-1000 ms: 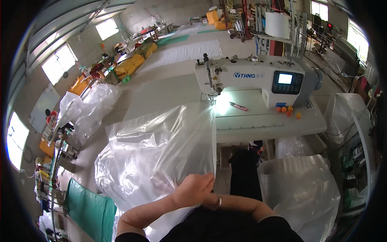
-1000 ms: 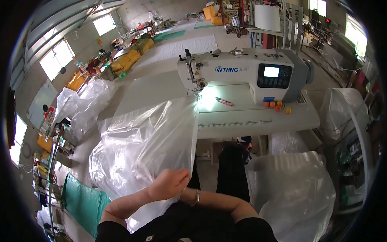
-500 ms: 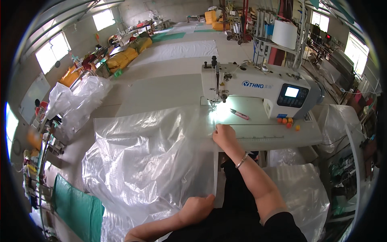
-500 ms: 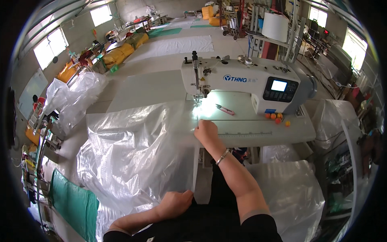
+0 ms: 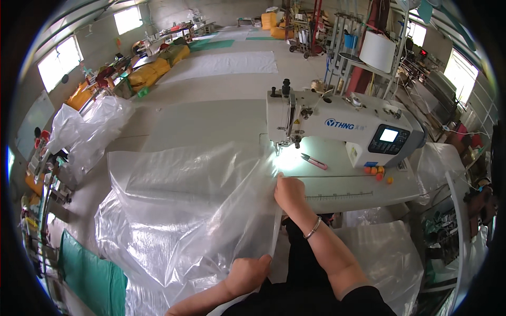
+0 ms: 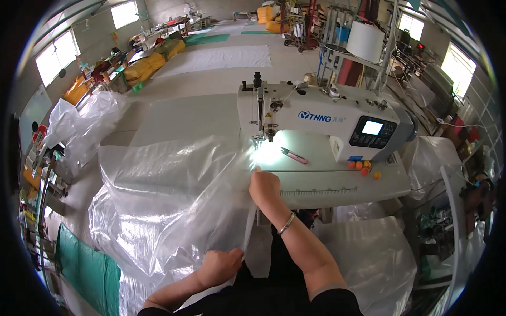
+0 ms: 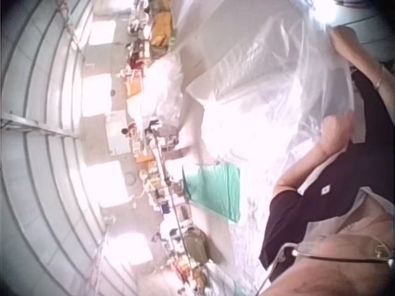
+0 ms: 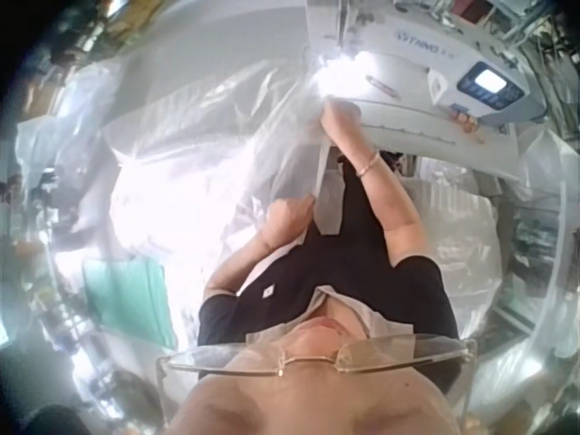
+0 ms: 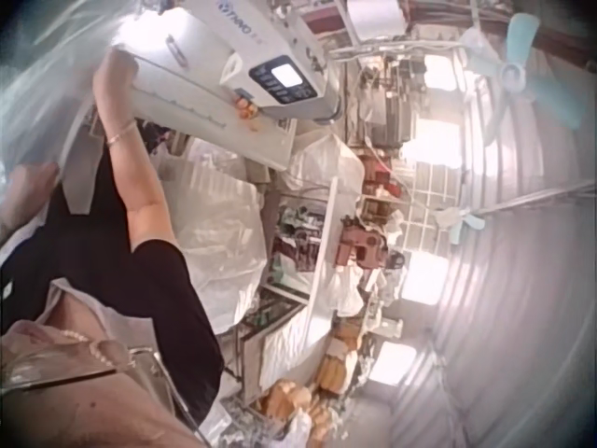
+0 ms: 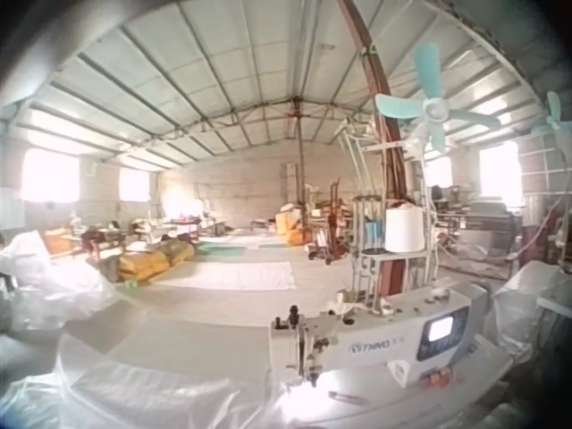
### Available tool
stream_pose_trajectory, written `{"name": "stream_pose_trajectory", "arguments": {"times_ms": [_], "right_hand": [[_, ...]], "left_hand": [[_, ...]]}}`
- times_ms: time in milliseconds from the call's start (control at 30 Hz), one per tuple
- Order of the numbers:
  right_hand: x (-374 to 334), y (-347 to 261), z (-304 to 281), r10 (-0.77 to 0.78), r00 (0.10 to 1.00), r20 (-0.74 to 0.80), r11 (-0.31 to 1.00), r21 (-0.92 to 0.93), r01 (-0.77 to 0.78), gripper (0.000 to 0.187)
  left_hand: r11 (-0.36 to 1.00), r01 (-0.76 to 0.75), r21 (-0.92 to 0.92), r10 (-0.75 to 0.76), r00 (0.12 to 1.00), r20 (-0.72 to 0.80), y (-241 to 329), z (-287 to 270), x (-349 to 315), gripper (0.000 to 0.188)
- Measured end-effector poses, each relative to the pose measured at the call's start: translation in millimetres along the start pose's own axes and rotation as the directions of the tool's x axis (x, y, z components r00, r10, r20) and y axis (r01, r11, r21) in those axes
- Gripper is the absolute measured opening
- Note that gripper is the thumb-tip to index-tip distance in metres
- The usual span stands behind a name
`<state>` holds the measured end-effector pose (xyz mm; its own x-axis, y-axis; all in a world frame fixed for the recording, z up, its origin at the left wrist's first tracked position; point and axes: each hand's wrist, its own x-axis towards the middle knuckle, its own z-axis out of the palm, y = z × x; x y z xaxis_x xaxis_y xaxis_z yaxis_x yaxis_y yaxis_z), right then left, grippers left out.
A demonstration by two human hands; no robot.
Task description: The person aligns and sews a large white plastic sheet using an industrial sewing machine. They repeatedly fold the edges, guide the material under the needle, and cut the thread with scissors to complete each seam.
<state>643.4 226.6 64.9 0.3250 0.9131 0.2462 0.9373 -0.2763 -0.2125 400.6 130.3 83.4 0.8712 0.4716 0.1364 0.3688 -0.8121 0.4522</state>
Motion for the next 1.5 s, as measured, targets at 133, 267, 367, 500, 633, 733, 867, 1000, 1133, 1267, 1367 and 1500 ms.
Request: {"name": "stream_pose_trajectory", "arguments": {"times_ms": [133,267,367,500,633,733,867,1000,1133,1267,1367,1500], "right_hand": [[11,3,-7,0.032,0.999,0.027,0.993,0.11,-0.035,0.023],[8,0,-4,-0.007,1.0,0.002,0.996,0.088,0.006,0.02],[23,1,-1,-0.016,1.0,-0.006,1.0,0.018,0.016,0.017],[44,19,14,-0.027,0.999,-0.022,0.999,-0.045,0.026,0.015],[29,16,8,0.007,0.998,0.057,1.0,-0.008,-0.006,0.014],[-11,9,-5,-0.057,0.998,0.03,0.996,0.076,0.055,0.013],[-53,14,-13,-0.01,0.994,-0.104,0.984,0.176,0.029,0.01],[-69,5,-12,-0.018,0.993,-0.117,0.987,0.156,0.036,0.014],[-79,1,-13,-0.033,0.977,-0.211,0.978,0.195,0.075,0.019],[-67,-5,-12,0.013,0.987,-0.16,0.968,0.25,0.028,0.02],[-49,-7,-10,0.019,0.995,-0.096,0.98,0.201,0.001,0.022],[-25,-5,-9,0.016,0.995,-0.1,0.985,0.174,0.001,0.023]], "left_hand": [[0.999,0.043,-0.026,-0.045,0.997,-0.056,-7,-6,18,0.01],[0.994,0.101,-0.048,-0.105,0.992,-0.076,-15,-8,38,0.01],[0.993,0.104,-0.054,-0.109,0.989,-0.102,-17,-13,55,0.011],[0.973,0.143,-0.183,-0.164,0.981,-0.101,-12,-12,80,0.01],[0.968,0.087,-0.234,-0.098,0.995,-0.032,1,-5,85,0.013],[0.984,-0.011,-0.18,0.032,0.993,0.115,2,-25,85,0.016],[0.993,0.115,0.033,-0.12,0.974,0.191,1,-51,126,0.021],[0.994,-0.095,0.062,0.108,0.962,-0.25,-35,-17,158,0.031],[0.99,-0.095,0.109,0.111,0.982,-0.154,-52,0,153,0.034],[0.973,-0.179,0.146,0.215,0.934,-0.285,-76,7,160,0.031],[0.964,-0.216,0.154,0.253,0.923,-0.29,-91,-2,174,0.028],[0.968,-0.234,0.089,0.249,0.93,-0.269,-114,-6,202,0.025]]}}
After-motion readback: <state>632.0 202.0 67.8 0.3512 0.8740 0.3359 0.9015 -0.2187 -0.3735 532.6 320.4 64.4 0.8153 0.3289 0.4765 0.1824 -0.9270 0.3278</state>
